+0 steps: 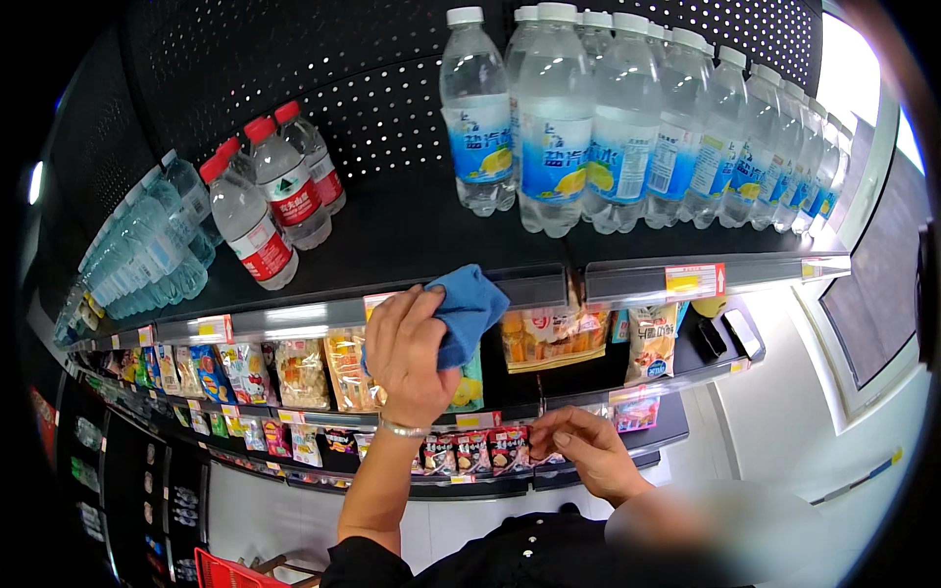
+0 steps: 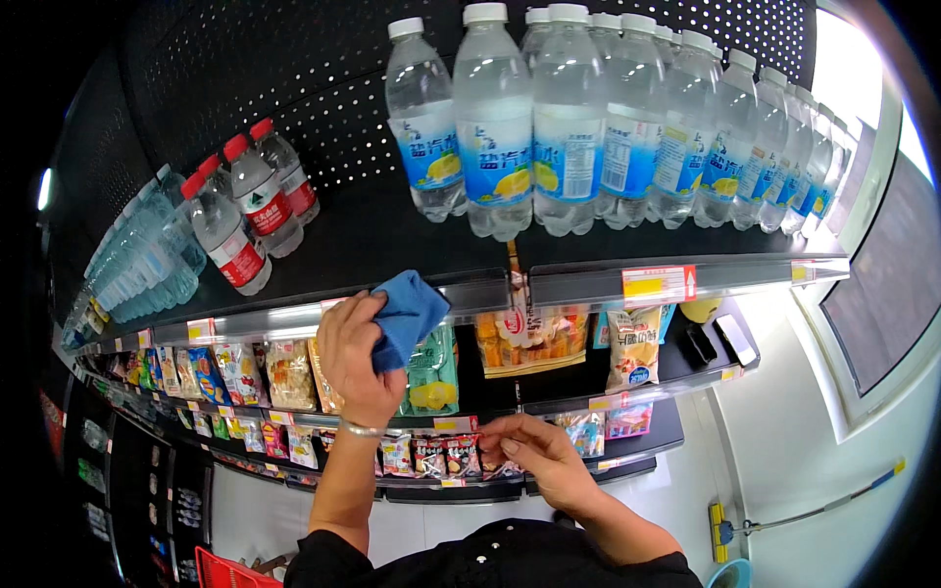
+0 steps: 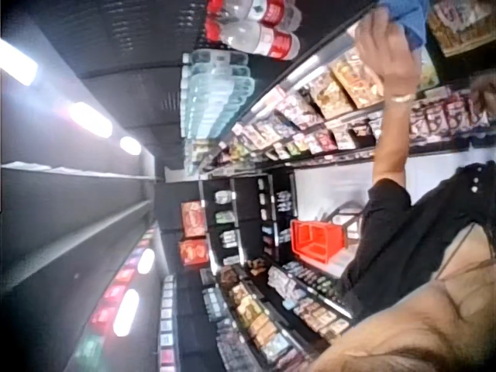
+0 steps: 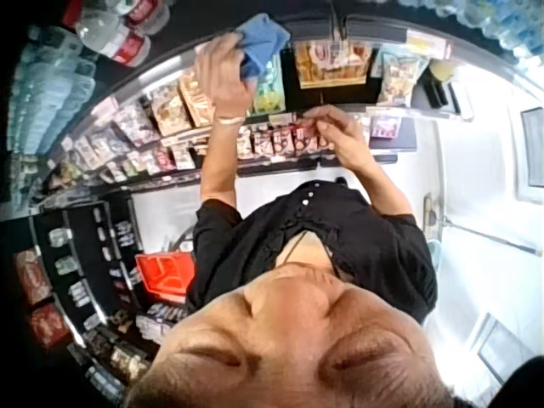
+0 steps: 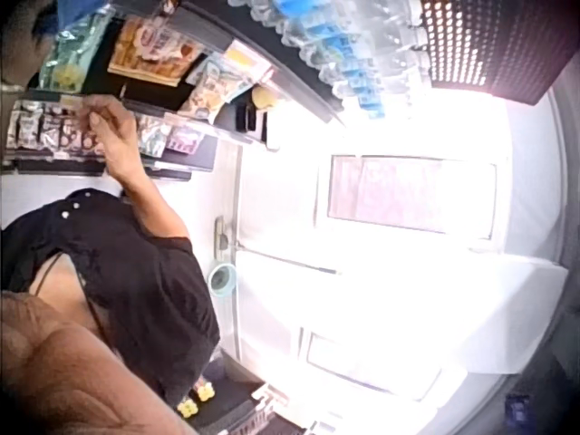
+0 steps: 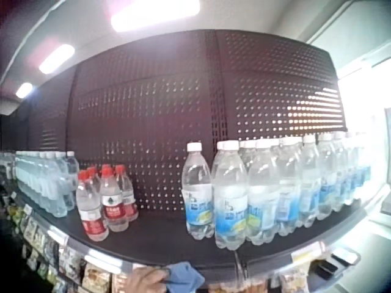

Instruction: The person wipes the surfaces of grocery store shelves and the packaging of various snack items using a blue cloth. They handle multiple snack packages, wiping each one individually before placing them back on the shelf.

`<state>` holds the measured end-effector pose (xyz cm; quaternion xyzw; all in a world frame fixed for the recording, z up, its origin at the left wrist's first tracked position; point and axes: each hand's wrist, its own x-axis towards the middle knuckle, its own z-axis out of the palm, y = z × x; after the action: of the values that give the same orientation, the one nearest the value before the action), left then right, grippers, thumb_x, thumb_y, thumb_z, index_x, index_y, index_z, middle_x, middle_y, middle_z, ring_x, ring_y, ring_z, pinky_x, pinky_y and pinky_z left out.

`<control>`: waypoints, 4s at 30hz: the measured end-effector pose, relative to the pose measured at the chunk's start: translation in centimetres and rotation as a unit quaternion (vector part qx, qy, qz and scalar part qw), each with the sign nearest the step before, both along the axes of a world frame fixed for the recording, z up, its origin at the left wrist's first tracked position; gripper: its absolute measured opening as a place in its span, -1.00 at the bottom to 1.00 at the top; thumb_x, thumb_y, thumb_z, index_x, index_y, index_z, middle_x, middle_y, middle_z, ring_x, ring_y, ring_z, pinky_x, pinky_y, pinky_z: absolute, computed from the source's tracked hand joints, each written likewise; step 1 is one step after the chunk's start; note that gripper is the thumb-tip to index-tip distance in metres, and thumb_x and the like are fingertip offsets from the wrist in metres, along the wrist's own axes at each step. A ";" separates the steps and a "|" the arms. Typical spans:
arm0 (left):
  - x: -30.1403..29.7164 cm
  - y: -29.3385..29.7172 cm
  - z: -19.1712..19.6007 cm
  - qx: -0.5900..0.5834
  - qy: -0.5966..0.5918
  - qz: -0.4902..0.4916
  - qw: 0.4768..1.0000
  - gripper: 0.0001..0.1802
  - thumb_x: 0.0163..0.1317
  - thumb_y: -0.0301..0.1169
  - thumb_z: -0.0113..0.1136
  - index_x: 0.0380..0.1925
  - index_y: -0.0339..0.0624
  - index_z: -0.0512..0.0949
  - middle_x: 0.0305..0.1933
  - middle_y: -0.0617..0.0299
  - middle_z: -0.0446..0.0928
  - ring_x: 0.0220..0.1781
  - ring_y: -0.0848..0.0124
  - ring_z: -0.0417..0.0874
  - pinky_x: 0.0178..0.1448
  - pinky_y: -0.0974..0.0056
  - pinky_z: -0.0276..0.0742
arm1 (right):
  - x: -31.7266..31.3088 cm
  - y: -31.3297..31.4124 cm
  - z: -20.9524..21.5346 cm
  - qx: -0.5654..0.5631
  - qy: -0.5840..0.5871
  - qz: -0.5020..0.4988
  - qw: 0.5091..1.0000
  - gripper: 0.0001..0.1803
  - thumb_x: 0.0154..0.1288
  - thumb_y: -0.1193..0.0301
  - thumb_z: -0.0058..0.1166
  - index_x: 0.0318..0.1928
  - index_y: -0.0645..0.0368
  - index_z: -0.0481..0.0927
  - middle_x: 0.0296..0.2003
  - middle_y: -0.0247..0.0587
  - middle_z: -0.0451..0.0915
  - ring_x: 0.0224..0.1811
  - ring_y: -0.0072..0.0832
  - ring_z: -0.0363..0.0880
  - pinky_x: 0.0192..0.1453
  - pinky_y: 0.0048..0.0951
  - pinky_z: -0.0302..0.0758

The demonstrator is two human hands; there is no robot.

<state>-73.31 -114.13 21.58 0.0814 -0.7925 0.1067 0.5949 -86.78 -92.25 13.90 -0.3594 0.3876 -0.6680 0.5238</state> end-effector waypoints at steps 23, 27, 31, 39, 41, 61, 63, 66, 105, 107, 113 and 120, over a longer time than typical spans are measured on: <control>-5.9 3.2 -2.5 -0.026 0.001 0.193 0.981 -0.46 0.46 -0.11 -0.20 0.11 -0.34 0.52 0.18 -0.08 0.52 0.27 -0.11 0.48 0.36 -0.19 0.30 | -41.6 14.8 -19.8 0.209 0.537 -0.619 0.534 -0.54 0.09 0.52 0.08 0.08 0.30 0.57 0.04 0.10 0.59 0.11 0.00 0.53 0.29 -0.13 0.39; -6.7 3.2 -2.2 -0.013 0.023 0.189 0.982 -0.52 0.41 -0.17 -0.10 0.00 -0.36 0.58 0.15 -0.09 0.52 0.22 -0.10 0.45 0.32 -0.09 0.32 | -51.5 20.0 -24.1 0.362 0.585 -0.558 0.464 -0.29 0.09 0.39 0.32 0.26 0.36 0.41 0.24 0.14 0.47 0.34 -0.03 0.39 0.46 -0.13 0.29; -4.8 4.1 -1.2 0.019 0.061 0.224 0.972 -0.59 0.34 -0.22 -0.03 -0.06 -0.32 0.61 0.00 -0.03 0.52 0.10 -0.04 0.47 0.26 -0.10 0.32 | -53.4 17.0 -22.9 0.466 0.588 -0.437 0.496 -0.03 0.00 0.17 0.47 0.36 0.35 0.29 0.34 0.10 0.37 0.43 -0.06 0.27 0.51 -0.16 0.20; -5.8 5.5 -1.2 0.044 0.064 0.197 0.977 -0.66 0.18 -0.40 0.07 -0.09 -0.29 0.64 0.03 -0.01 0.57 0.10 0.00 0.59 0.30 -0.12 0.36 | -55.2 15.8 -22.9 0.503 0.586 -0.375 0.513 -0.01 -0.12 0.23 0.44 0.35 0.32 0.31 0.25 0.12 0.45 0.35 -0.04 0.37 0.47 -0.15 0.26; -6.0 5.5 -1.4 0.043 0.064 0.197 0.977 -0.64 0.13 -0.42 0.07 -0.09 -0.28 0.64 0.04 -0.01 0.58 0.11 0.01 0.59 0.32 -0.12 0.36 | -55.6 15.8 -22.9 0.489 0.593 -0.378 0.516 -0.01 -0.18 0.25 0.44 0.32 0.33 0.34 0.22 0.14 0.47 0.32 -0.01 0.39 0.46 -0.17 0.28; -5.2 4.1 -2.4 0.033 0.053 0.153 0.986 -0.59 0.25 -0.30 0.03 0.03 -0.23 0.63 0.10 0.04 0.59 0.16 0.07 0.60 0.33 -0.05 0.38 | -55.7 15.1 -22.5 0.407 0.616 -0.417 0.531 -0.02 -0.20 0.44 0.45 0.34 0.26 0.33 0.19 0.15 0.49 0.29 0.06 0.42 0.41 -0.14 0.33; -4.8 4.3 -2.3 0.035 0.041 0.162 0.985 -0.62 0.23 -0.32 0.02 -0.05 -0.21 0.66 0.04 0.04 0.60 0.12 0.07 0.61 0.30 -0.05 0.39 | -55.0 15.3 -22.7 0.384 0.624 -0.443 0.516 -0.01 -0.20 0.44 0.45 0.35 0.26 0.32 0.20 0.15 0.49 0.30 0.07 0.41 0.42 -0.13 0.32; -4.3 3.5 -2.4 0.018 0.012 0.152 0.988 -0.60 0.24 -0.22 -0.01 -0.11 -0.20 0.67 -0.01 0.05 0.62 0.07 0.08 0.62 0.27 -0.10 0.37 | -54.1 17.3 -23.1 0.335 0.636 -0.500 0.483 0.00 -0.19 0.44 0.44 0.37 0.27 0.30 0.21 0.17 0.48 0.31 0.08 0.39 0.43 -0.12 0.30; -0.6 -1.3 -3.3 -0.089 0.024 0.244 0.965 -0.50 0.58 -0.22 -0.23 0.14 -0.50 0.46 0.21 -0.18 0.47 0.25 -0.07 0.50 0.27 -0.11 0.44 | -15.7 17.3 -44.7 0.517 0.362 -0.087 0.771 -0.54 0.10 0.11 0.21 0.00 0.03 0.70 -0.09 -0.05 0.72 -0.02 -0.10 0.68 0.13 -0.18 0.59; -0.2 -1.2 -3.0 -0.070 0.038 0.248 0.965 -0.50 0.58 -0.22 -0.23 0.12 -0.50 0.46 0.20 -0.16 0.48 0.26 -0.07 0.49 0.28 -0.12 0.42 | -15.9 18.0 -45.4 0.512 0.378 -0.071 0.768 -0.52 0.11 0.08 0.23 0.01 0.04 0.71 -0.13 -0.04 0.73 -0.05 -0.09 0.70 0.11 -0.20 0.60; -3.3 0.8 -2.9 -0.081 0.050 0.262 0.961 -0.45 0.58 -0.17 -0.25 0.14 -0.49 0.49 0.19 -0.17 0.51 0.20 -0.05 0.54 0.23 -0.10 0.46 | -16.4 20.2 -46.7 0.505 0.382 -0.053 0.773 -0.53 0.15 0.08 0.21 0.01 0.04 0.71 -0.14 -0.02 0.73 -0.06 -0.10 0.69 0.12 -0.20 0.59; -6.4 4.9 -2.7 -0.023 0.020 0.245 0.969 -0.54 0.52 -0.27 -0.14 0.10 -0.55 0.43 0.23 -0.23 0.45 0.24 -0.09 0.50 0.28 -0.08 0.43 | -16.3 21.1 -46.6 0.502 0.388 0.022 0.773 -0.51 0.15 0.09 0.24 0.04 0.05 0.69 -0.13 -0.03 0.73 -0.06 -0.13 0.70 0.10 -0.21 0.60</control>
<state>-79.69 -109.19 18.84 0.2619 -0.7337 0.2658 0.5678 -103.06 -71.11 -32.66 -0.2829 0.8302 -0.1706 0.4491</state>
